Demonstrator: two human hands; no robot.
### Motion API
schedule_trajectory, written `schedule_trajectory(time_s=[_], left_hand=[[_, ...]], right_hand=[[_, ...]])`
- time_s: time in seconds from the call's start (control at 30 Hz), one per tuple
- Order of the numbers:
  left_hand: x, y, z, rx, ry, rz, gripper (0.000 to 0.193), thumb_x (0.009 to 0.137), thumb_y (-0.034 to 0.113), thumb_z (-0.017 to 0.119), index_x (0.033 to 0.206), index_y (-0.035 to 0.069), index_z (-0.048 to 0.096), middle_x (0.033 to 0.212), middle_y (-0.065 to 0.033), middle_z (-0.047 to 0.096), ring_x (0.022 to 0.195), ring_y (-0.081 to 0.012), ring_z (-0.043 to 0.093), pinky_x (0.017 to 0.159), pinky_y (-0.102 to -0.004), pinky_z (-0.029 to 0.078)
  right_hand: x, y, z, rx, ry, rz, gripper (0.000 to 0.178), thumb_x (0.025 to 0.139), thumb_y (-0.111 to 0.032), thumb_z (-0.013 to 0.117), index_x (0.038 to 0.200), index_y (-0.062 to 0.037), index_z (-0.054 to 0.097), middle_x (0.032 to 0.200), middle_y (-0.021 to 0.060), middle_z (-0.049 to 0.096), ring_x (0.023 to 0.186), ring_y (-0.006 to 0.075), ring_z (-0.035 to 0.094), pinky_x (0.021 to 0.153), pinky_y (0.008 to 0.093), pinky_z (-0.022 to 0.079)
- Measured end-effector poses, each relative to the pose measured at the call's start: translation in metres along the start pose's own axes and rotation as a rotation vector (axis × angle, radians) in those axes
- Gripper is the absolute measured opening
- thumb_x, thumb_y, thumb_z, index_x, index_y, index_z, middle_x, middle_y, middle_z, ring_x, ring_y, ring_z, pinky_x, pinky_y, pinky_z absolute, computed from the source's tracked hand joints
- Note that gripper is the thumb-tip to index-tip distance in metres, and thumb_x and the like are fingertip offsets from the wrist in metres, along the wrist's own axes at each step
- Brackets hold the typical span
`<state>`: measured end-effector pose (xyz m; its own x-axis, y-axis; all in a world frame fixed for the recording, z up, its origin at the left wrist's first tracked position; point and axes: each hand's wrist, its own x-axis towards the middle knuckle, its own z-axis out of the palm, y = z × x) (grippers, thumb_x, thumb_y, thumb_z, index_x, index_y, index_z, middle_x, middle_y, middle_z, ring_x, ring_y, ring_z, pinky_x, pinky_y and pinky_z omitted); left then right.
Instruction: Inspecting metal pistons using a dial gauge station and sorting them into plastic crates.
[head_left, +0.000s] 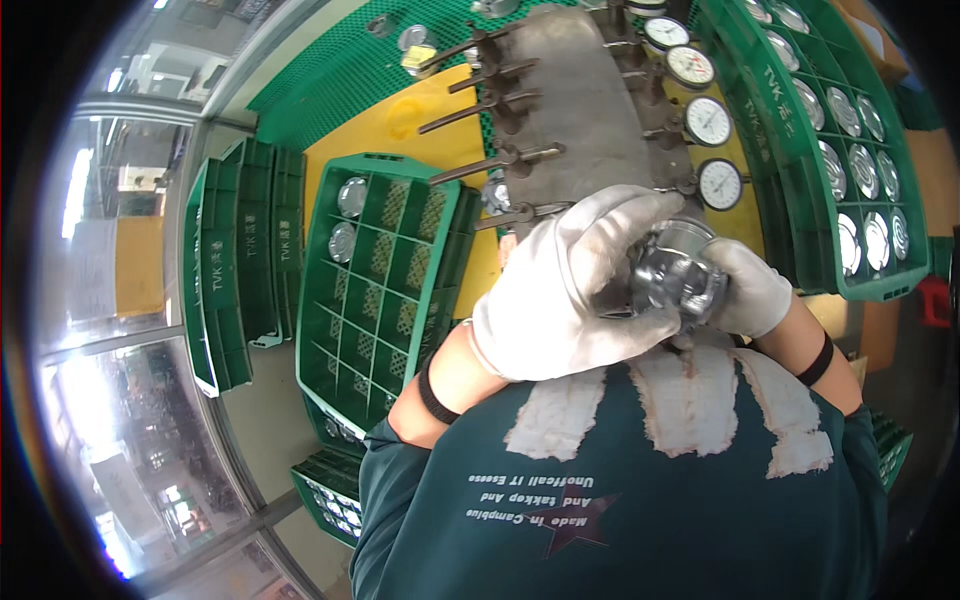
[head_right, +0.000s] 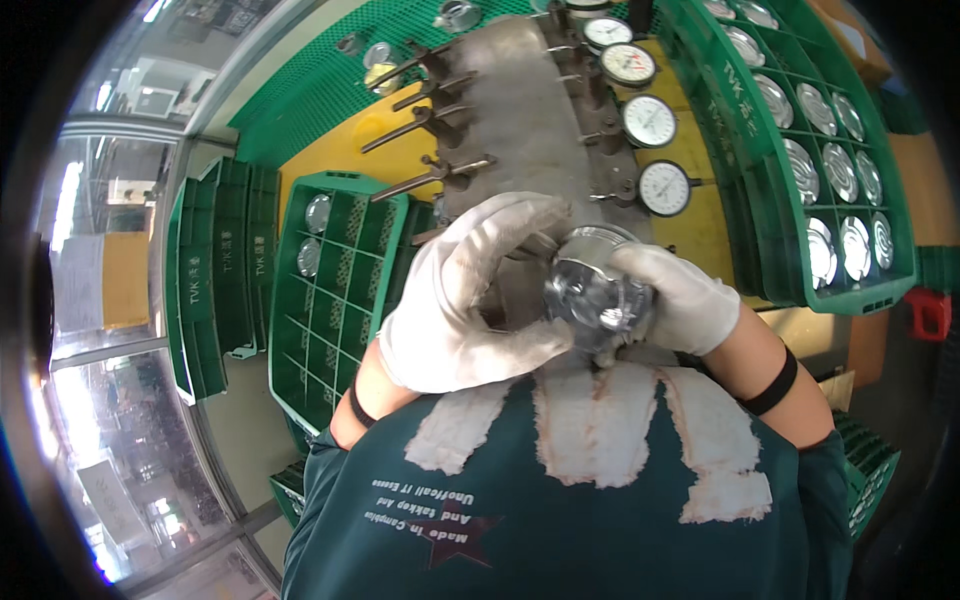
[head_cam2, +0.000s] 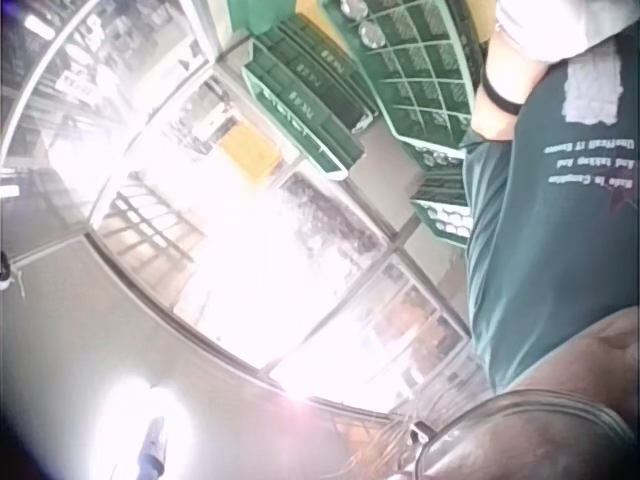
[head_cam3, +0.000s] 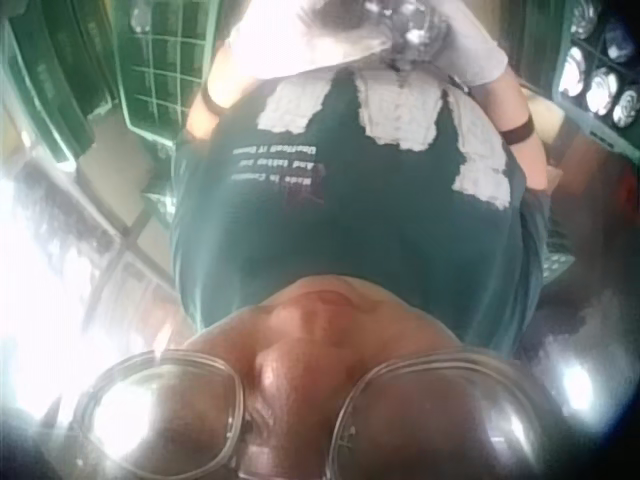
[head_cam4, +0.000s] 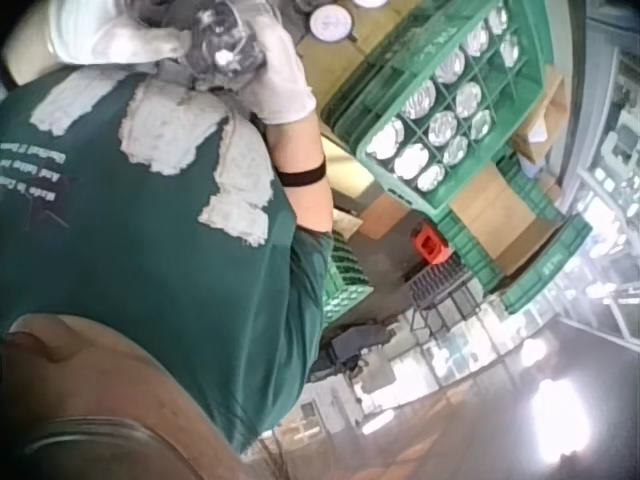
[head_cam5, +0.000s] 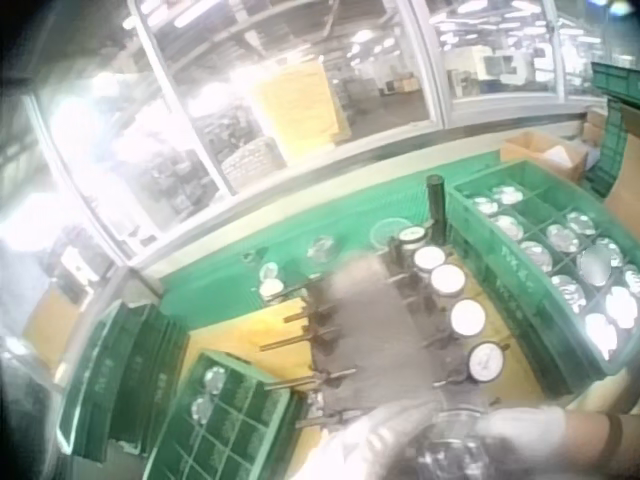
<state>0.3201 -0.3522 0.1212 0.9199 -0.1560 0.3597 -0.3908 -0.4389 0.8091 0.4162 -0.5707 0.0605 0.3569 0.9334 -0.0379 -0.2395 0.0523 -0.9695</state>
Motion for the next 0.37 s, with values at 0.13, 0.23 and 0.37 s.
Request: schedule_trajectory(time_s=[0.13, 0.23, 0.37], left_hand=[[-0.016, -0.031, -0.074, 0.613, 0.056, -0.205, 0.049, 0.079, 0.011, 0.073, 0.126, 0.003, 0.060, 0.115, -0.0163, 0.068, 0.101, -0.0272, 0.067, 0.089, -0.0355, 0.053], [-0.076, -0.103, -0.173, 0.891, 0.146, -0.779, 0.047, 0.084, 0.025, 0.067, 0.127, 0.007, 0.061, 0.121, -0.0205, 0.066, 0.112, -0.0371, 0.063, 0.095, -0.0428, 0.051], [-0.150, -0.184, -0.274, 1.229, -0.154, -1.321, 0.061, 0.086, 0.024, 0.066, 0.144, 0.014, 0.049, 0.131, -0.0210, 0.061, 0.124, -0.0324, 0.058, 0.107, -0.0414, 0.044]], right_hand=[[-0.012, -0.007, 0.010, 0.510, 0.340, 0.149, 0.048, 0.100, -0.026, 0.030, 0.123, 0.0067, 0.056, 0.112, 0.0167, 0.067, 0.097, 0.0241, 0.068, 0.080, 0.0359, 0.058], [-0.028, -0.007, -0.001, -0.097, 0.495, 0.152, 0.071, 0.098, -0.053, 0.029, 0.132, 0.0062, 0.050, 0.115, 0.0210, 0.064, 0.101, 0.0290, 0.066, 0.087, 0.0398, 0.055], [-0.053, -0.011, -0.012, 0.693, 0.255, -0.086, 0.077, 0.096, -0.065, 0.027, 0.141, -0.0060, 0.046, 0.122, 0.0251, 0.061, 0.105, 0.0359, 0.066, 0.076, 0.0450, 0.061]])
